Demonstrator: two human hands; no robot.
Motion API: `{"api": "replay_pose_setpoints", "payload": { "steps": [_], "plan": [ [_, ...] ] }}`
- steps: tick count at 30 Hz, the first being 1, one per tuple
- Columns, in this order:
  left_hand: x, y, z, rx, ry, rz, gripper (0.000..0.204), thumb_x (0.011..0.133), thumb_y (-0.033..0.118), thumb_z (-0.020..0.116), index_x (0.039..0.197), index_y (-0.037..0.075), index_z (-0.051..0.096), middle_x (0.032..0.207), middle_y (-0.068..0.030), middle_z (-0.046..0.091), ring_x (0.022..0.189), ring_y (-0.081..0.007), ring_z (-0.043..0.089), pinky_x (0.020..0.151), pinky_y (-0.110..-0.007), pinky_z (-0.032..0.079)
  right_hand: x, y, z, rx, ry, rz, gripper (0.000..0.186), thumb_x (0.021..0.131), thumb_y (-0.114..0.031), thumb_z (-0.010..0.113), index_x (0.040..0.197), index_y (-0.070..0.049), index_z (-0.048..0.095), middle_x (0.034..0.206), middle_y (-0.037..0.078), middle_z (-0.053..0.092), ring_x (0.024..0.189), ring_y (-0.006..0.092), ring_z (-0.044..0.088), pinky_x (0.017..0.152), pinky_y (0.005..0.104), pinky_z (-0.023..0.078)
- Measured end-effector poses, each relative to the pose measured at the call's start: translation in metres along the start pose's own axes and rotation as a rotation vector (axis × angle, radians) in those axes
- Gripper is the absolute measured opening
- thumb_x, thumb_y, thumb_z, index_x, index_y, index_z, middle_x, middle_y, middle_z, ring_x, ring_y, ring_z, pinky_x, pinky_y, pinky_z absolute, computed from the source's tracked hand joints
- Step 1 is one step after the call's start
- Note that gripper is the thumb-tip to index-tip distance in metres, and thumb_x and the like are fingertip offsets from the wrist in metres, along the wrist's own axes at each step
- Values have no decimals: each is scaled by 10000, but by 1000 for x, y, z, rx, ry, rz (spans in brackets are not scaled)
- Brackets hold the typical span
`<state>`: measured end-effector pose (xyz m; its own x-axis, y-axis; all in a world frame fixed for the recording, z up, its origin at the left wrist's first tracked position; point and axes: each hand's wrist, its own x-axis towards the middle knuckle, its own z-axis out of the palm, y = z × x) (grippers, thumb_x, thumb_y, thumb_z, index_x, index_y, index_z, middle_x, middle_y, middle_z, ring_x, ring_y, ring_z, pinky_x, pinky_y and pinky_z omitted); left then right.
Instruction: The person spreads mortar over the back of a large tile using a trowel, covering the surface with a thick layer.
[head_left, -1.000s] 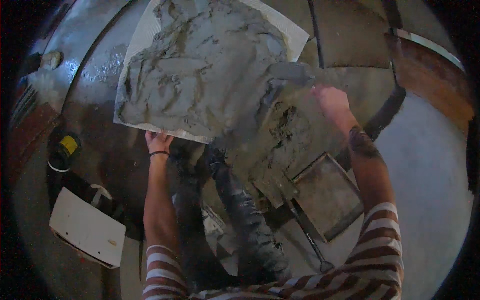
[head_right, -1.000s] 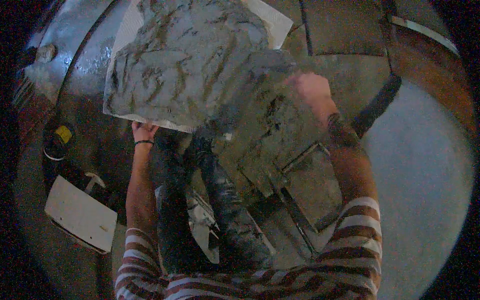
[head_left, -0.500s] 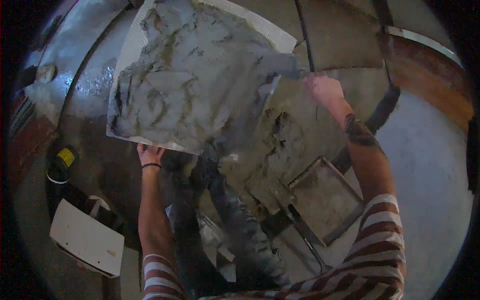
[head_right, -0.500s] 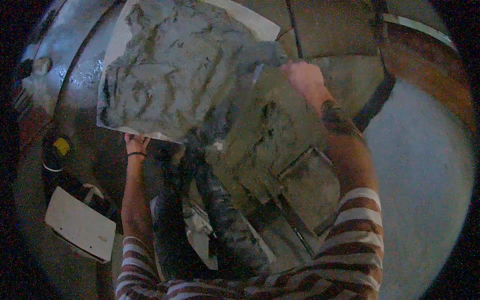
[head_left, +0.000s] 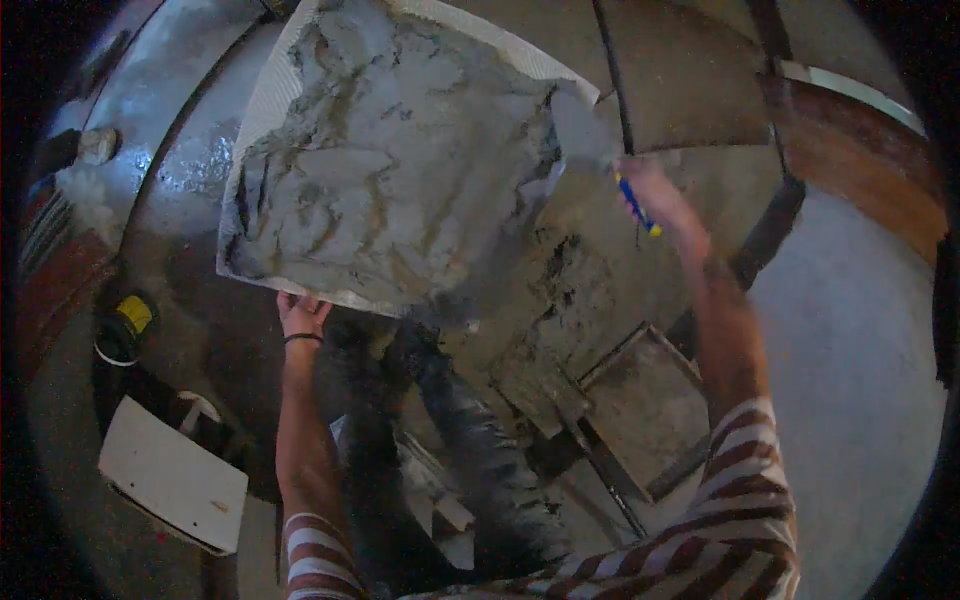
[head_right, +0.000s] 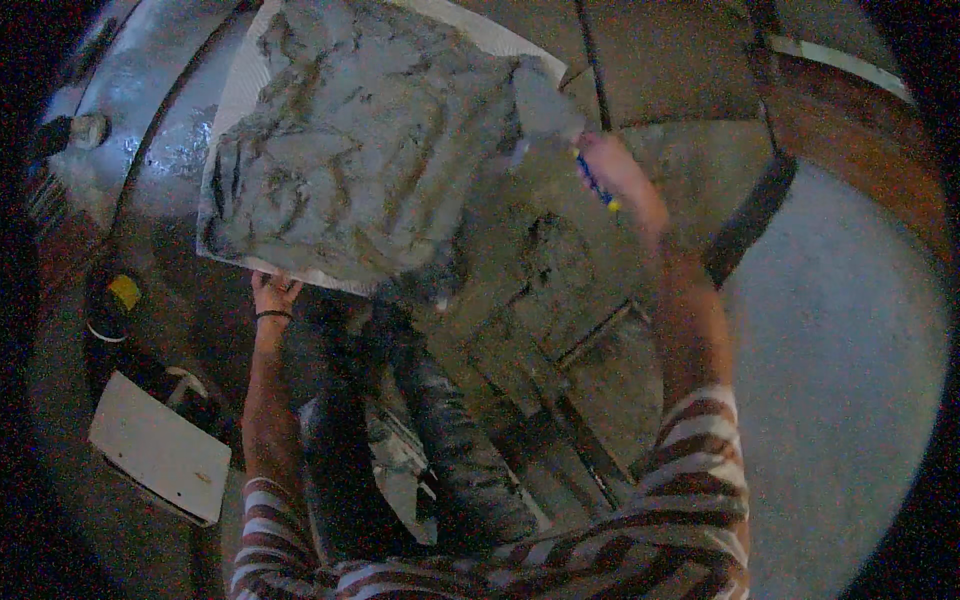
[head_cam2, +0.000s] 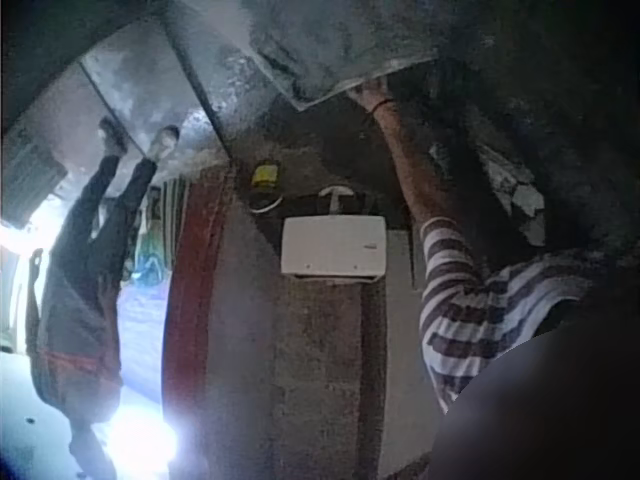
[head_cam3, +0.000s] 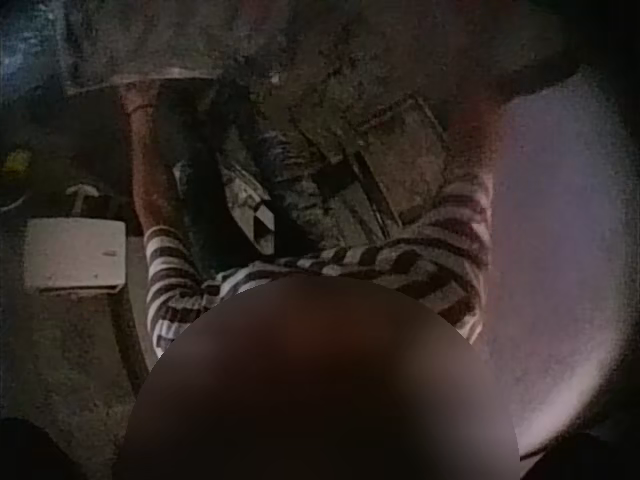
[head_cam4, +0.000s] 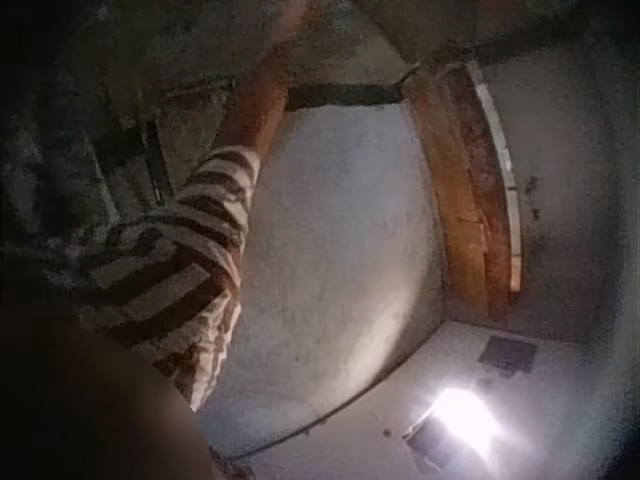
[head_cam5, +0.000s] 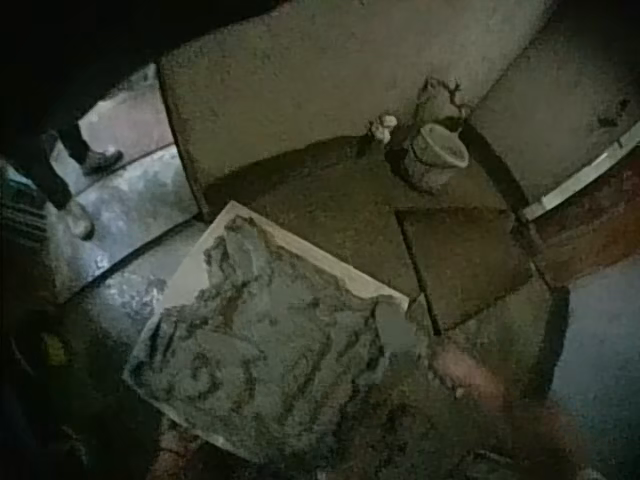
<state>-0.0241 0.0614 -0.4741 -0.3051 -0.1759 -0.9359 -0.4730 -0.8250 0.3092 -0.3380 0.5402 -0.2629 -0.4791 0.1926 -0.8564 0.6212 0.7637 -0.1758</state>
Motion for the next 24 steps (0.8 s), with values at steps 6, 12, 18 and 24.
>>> {"api": "replay_pose_setpoints", "payload": {
  "steps": [6, 12, 18, 24],
  "plan": [
    [-3, -3, 2, 94, -60, 290, 515, 781, -51, 551, 1202, 173, 356, 1067, -47, 512, 903, -190, 537, 744, -388, 501, -59, 5, 41, 693, -86, 19, 410, 935, -406, 349, 1063, -75, 555, 601, -5, 478, 474, 106, 443, 423, 256, 389],
    [5, -12, 6, 72, -67, 292, 558, 776, -39, 574, 1252, 148, 350, 1060, -53, 527, 950, -201, 536, 725, -343, 483, 13, -97, 133, 941, -424, -142, 374, 947, -369, 353, 1104, -66, 507, 612, -40, 405, 454, 65, 345, 418, 228, 331],
    [-6, -10, 12, 29, -170, 524, 484, 784, 18, 579, 1221, 109, 391, 1019, -26, 551, 895, -145, 541, 688, -269, 466, -17, -188, 190, 781, -468, -67, 382, 947, -386, 349, 1041, -60, 526, 627, -23, 427, 460, 73, 379, 413, 248, 361],
    [8, -8, -19, 126, -40, 493, 450, 803, 32, 535, 1229, 116, 416, 1010, -3, 546, 859, -121, 533, 694, -254, 449, -53, -179, 233, 328, -451, -95, 381, 915, -402, 400, 1040, -63, 521, 613, 3, 476, 466, 88, 436, 420, 252, 385]
  ]
}}
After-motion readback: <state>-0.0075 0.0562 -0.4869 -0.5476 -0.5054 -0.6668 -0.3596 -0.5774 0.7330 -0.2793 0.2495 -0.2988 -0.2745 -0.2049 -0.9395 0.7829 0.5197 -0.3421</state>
